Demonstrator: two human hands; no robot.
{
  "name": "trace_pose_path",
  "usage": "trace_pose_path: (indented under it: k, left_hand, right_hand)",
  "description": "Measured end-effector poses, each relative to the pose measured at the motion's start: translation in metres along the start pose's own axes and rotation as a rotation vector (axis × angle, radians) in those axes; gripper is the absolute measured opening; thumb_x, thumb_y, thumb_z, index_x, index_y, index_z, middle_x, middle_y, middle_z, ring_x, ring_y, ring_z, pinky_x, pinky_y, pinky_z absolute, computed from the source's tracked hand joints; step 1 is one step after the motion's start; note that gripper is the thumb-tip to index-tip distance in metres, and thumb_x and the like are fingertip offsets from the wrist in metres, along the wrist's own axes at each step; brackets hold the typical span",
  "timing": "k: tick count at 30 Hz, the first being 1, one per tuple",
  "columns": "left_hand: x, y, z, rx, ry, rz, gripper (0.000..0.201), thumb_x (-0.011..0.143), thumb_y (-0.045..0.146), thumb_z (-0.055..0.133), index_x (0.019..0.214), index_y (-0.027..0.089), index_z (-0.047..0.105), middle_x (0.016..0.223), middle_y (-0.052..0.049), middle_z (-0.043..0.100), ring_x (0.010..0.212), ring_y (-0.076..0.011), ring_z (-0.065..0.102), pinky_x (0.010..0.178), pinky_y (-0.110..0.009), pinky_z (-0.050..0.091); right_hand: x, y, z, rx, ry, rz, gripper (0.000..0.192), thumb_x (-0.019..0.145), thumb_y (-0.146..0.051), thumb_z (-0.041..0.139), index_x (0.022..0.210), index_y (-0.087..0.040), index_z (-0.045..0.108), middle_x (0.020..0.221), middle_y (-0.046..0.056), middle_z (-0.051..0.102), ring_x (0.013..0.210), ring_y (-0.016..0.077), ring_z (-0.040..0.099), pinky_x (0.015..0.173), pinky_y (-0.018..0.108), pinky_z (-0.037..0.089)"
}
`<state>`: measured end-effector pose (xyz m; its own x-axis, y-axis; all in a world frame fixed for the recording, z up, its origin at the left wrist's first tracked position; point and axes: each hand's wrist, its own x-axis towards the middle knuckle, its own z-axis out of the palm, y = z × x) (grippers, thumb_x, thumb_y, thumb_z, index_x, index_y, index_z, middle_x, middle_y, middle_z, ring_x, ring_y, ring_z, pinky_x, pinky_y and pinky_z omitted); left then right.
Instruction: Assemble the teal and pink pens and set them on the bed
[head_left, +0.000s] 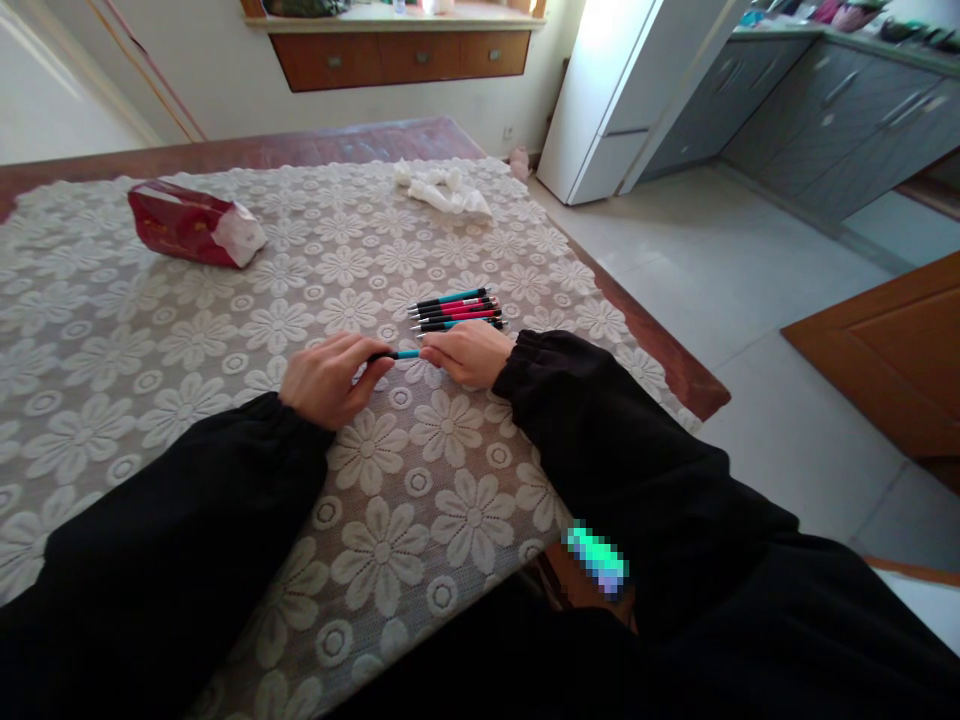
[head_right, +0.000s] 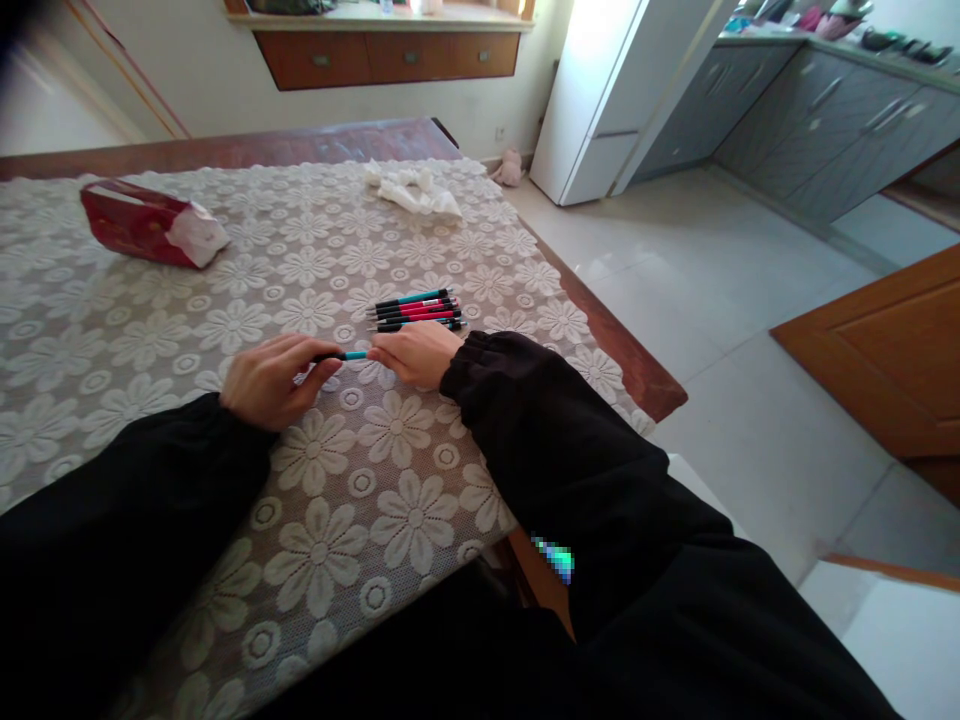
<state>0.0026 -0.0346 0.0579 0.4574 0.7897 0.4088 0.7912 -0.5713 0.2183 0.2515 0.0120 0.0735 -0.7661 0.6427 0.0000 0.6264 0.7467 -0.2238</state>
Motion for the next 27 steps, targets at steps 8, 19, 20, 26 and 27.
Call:
trace_pose_path:
  k: [8,19,20,26,27]
  left_hand:
    - [0.0,0.003,0.0,0.021,0.008,0.022,0.034,0.103,0.045,0.051,0.1,0.023,0.076,0.09,-0.006,0.077,0.08,-0.0222,0.07,0.068,-0.033,0.05]
    - [0.002,0.003,-0.002,-0.048,-0.06,-0.02,0.041,0.105,0.049,0.042,0.102,0.022,0.073,0.087,-0.005,0.074,0.082,-0.0227,0.068,0.069,-0.033,0.049]
    - [0.002,0.003,-0.001,-0.064,-0.015,-0.027,0.038,0.102,0.052,0.049,0.108,0.022,0.072,0.093,-0.006,0.075,0.086,-0.0233,0.068,0.073,-0.033,0.05]
    - [0.001,0.001,0.001,-0.039,0.003,-0.06,0.035,0.103,0.045,0.05,0.09,0.022,0.073,0.08,-0.004,0.072,0.077,-0.0212,0.066,0.072,-0.033,0.05]
    - [0.001,0.001,0.001,-0.051,0.001,-0.057,0.037,0.104,0.044,0.047,0.091,0.022,0.074,0.08,-0.004,0.072,0.078,-0.0213,0.066,0.072,-0.033,0.05]
  right_hand:
    - [0.0,-0.005,0.004,-0.055,-0.014,-0.002,0.053,0.111,-0.049,0.027,0.108,-0.016,0.068,0.084,0.009,0.072,0.065,0.018,0.054,0.061,0.033,0.016]
    - [-0.001,-0.008,0.001,-0.119,0.02,-0.006,0.051,0.111,-0.049,0.028,0.11,-0.018,0.068,0.086,0.01,0.075,0.067,0.0188,0.058,0.061,0.034,0.015]
    - [-0.001,-0.007,0.002,-0.115,0.026,0.007,0.051,0.111,-0.049,0.027,0.11,-0.018,0.068,0.086,0.01,0.075,0.067,0.0188,0.058,0.061,0.033,0.015]
    - [-0.001,-0.006,0.003,-0.099,0.014,0.001,0.052,0.11,-0.05,0.027,0.111,-0.019,0.068,0.087,0.009,0.075,0.068,0.0187,0.058,0.061,0.033,0.015]
    - [-0.001,-0.006,0.002,-0.098,0.015,-0.004,0.052,0.11,-0.05,0.027,0.111,-0.019,0.068,0.087,0.009,0.075,0.068,0.0186,0.058,0.061,0.033,0.015]
